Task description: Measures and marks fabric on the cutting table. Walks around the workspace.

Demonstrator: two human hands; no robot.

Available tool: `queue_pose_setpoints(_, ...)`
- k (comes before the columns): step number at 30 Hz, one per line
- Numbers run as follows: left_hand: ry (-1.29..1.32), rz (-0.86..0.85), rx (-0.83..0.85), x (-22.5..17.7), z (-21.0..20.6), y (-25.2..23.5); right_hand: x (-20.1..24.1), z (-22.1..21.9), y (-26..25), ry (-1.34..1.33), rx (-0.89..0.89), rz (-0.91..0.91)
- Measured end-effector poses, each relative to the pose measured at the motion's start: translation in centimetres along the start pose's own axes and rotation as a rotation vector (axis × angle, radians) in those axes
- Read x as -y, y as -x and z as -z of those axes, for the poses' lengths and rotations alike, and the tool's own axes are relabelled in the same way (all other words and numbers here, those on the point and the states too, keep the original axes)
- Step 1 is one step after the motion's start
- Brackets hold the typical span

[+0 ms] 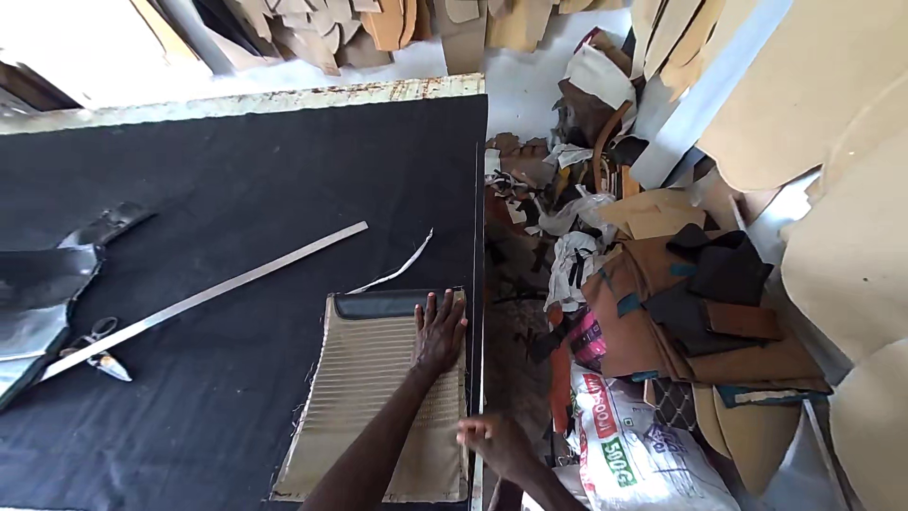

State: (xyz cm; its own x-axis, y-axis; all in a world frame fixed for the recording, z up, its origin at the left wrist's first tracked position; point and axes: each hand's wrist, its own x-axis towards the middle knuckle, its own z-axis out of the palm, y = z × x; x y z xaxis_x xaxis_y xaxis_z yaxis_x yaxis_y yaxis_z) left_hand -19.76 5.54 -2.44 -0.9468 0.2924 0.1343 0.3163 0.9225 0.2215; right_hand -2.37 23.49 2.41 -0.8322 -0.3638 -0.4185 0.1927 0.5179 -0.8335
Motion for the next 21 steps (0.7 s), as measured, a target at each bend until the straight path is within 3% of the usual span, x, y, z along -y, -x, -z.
queue_pose_setpoints(7, 0.136, 0.023, -0.084, -0.5, 0.8, 0.5, 4.7, 8.8, -10.9, -0.029, -0.408, 0.106)
queue_pose_setpoints(12, 0.158, 0.036, -0.133, -0.2, 0.2, 0.5, 5.8, 11.1, -20.4, -0.029, -0.286, -0.138)
queue_pose_setpoints(16, 0.144, 0.045, -0.124, -0.3, 0.2, 0.5, 6.1, 10.9, -21.9, -0.322, -0.315, -0.22)
queue_pose_setpoints(21, 0.11, 0.045, -0.085, -0.5, 0.5, 0.5, 6.5, 10.1, -22.5, -0.358, -0.391, -0.158)
